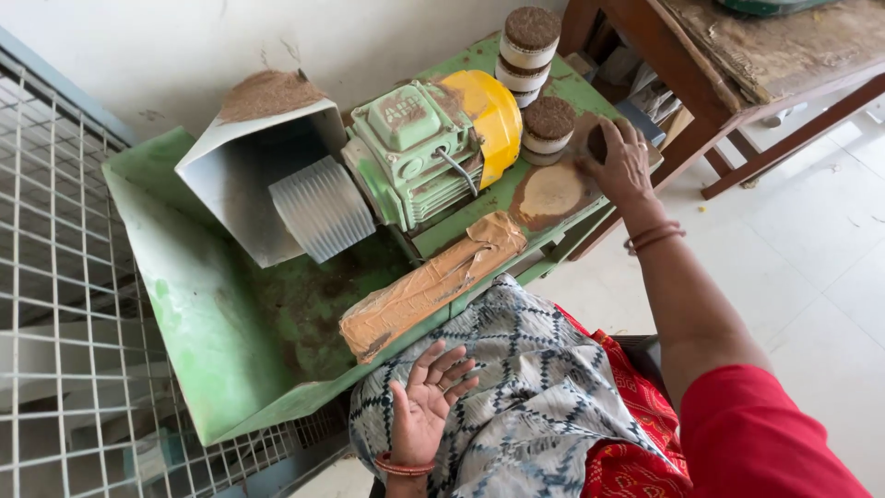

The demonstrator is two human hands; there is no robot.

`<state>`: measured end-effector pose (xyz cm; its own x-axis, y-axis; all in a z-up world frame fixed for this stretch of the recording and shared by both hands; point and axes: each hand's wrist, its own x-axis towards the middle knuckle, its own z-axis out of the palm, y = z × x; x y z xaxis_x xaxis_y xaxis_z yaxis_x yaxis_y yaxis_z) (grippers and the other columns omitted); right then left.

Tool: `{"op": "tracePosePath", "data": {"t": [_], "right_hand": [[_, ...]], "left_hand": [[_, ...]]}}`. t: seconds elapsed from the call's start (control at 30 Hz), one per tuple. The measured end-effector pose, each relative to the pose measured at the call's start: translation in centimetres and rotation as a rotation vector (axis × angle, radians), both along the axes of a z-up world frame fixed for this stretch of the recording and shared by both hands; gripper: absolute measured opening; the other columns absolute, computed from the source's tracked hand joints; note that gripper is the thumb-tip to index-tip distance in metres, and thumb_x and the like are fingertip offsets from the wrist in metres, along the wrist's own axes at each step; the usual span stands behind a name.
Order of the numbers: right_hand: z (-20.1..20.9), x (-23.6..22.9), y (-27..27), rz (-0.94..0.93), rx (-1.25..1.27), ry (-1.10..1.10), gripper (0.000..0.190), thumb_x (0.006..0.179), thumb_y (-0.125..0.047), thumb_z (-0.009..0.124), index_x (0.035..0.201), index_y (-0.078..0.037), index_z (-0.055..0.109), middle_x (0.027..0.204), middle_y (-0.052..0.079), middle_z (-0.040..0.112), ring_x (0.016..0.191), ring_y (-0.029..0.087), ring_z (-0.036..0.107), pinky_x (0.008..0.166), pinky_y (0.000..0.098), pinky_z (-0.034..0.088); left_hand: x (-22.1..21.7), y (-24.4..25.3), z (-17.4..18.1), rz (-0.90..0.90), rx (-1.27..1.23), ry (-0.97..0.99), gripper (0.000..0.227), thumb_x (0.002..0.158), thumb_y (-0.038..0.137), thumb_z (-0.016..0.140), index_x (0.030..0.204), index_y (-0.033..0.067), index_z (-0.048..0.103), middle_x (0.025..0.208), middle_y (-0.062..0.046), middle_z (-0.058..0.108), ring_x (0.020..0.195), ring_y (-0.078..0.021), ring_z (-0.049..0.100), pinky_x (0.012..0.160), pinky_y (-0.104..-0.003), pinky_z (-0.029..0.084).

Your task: The person sits on the floor and repeatedly places small cylindrical objects into a green grinding machine. They push each object into the machine's intake, then remove the processed object and place it on the table. The person handles the objects one at a time throughout the clip.

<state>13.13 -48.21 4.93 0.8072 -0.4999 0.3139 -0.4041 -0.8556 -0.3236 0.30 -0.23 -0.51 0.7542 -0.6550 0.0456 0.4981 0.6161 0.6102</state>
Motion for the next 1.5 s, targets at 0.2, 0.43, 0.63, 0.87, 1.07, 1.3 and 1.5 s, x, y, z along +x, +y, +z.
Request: {"op": "tracePosePath", "data": {"t": [0.2, 0.43, 0.63, 0.87, 1.07, 1.3, 1.5], "right_hand": [[0.1, 2.0, 4.9, 0.070, 0.023, -0.503, 0.067, 0.099, -0.018, 0.081, 0.156, -0.009, 0.047, 0.154, 0.019, 0.054, 0.142, 0.033, 0.053, 0.120, 0.0465, 0.045], [-2.6, 6.0, 5.7, 0.169, 0.563, -0.620, 0.109, 0.076, -0.023, 0.098, 0.156, -0.005, 0.025, 0.152, 0.022, 0.049, 0.141, 0.032, 0.050, 0.118, 0.0391, 0.041], [0.7, 1.5, 7.9, 0.281, 0.883, -0.714, 0.093, 0.074, -0.022, 0.092, 0.149, -0.008, 0.038, 0.144, 0.017, 0.056, 0.136, 0.030, 0.059, 0.118, 0.0439, 0.046], [2.9, -5.2, 12.3, 0.825, 2.008, -1.046, 0.065, 0.099, -0.041, 0.065, 0.154, -0.012, 0.046, 0.149, 0.013, 0.055, 0.139, 0.035, 0.056, 0.131, 0.0573, 0.040], [5.1, -2.7, 16.8, 0.955, 2.231, -0.815, 0.056, 0.103, -0.051, 0.057, 0.144, -0.014, 0.056, 0.134, 0.020, 0.066, 0.119, 0.039, 0.065, 0.102, 0.0559, 0.053], [8.7, 1.7, 32.8, 0.824, 0.749, -0.376, 0.050, 0.087, -0.023, 0.076, 0.133, -0.007, 0.063, 0.115, 0.025, 0.057, 0.099, 0.043, 0.050, 0.089, 0.0546, 0.040], [10.0, 11.1, 38.8, 0.930, -0.266, -0.597, 0.054, 0.080, -0.031, 0.081, 0.128, -0.011, 0.067, 0.120, 0.010, 0.057, 0.116, 0.034, 0.054, 0.098, 0.0502, 0.043]], "left_hand": [[0.3, -0.1, -0.8, 0.001, -0.008, 0.016, 0.093, 0.097, 0.073, 0.031, 0.156, 0.0024, 0.031, 0.154, -0.023, 0.047, 0.139, -0.0383, 0.050, 0.117, -0.056, 0.040], [0.3, 0.1, -0.4, 0.003, 0.046, -0.002, 0.092, 0.098, 0.073, 0.030, 0.157, 0.0022, 0.030, 0.154, -0.023, 0.046, 0.138, -0.0386, 0.050, 0.116, -0.057, 0.042], [0.5, 0.3, -0.2, 0.055, 0.046, 0.022, 0.092, 0.096, 0.073, 0.030, 0.155, 0.0032, 0.033, 0.152, -0.022, 0.048, 0.137, -0.0379, 0.051, 0.115, -0.057, 0.043], [-0.2, -0.6, -0.4, -0.018, 0.009, -0.001, 0.094, 0.096, 0.075, 0.034, 0.156, 0.0030, 0.034, 0.153, -0.022, 0.049, 0.138, -0.0372, 0.051, 0.115, -0.054, 0.043], [-0.2, -0.2, -0.8, 0.012, -0.077, -0.028, 0.088, 0.099, 0.071, 0.035, 0.157, 0.0041, 0.034, 0.154, -0.021, 0.049, 0.138, -0.0354, 0.051, 0.116, -0.053, 0.042], [0.0, 0.6, -0.4, 0.026, -0.067, -0.060, 0.089, 0.099, 0.073, 0.032, 0.158, 0.0055, 0.034, 0.154, -0.019, 0.050, 0.139, -0.0329, 0.052, 0.116, -0.051, 0.044], [0.3, 1.2, 0.8, 0.066, -0.032, -0.069, 0.092, 0.097, 0.077, 0.031, 0.157, 0.0070, 0.037, 0.152, -0.018, 0.052, 0.137, -0.0310, 0.054, 0.115, -0.049, 0.045]]}}
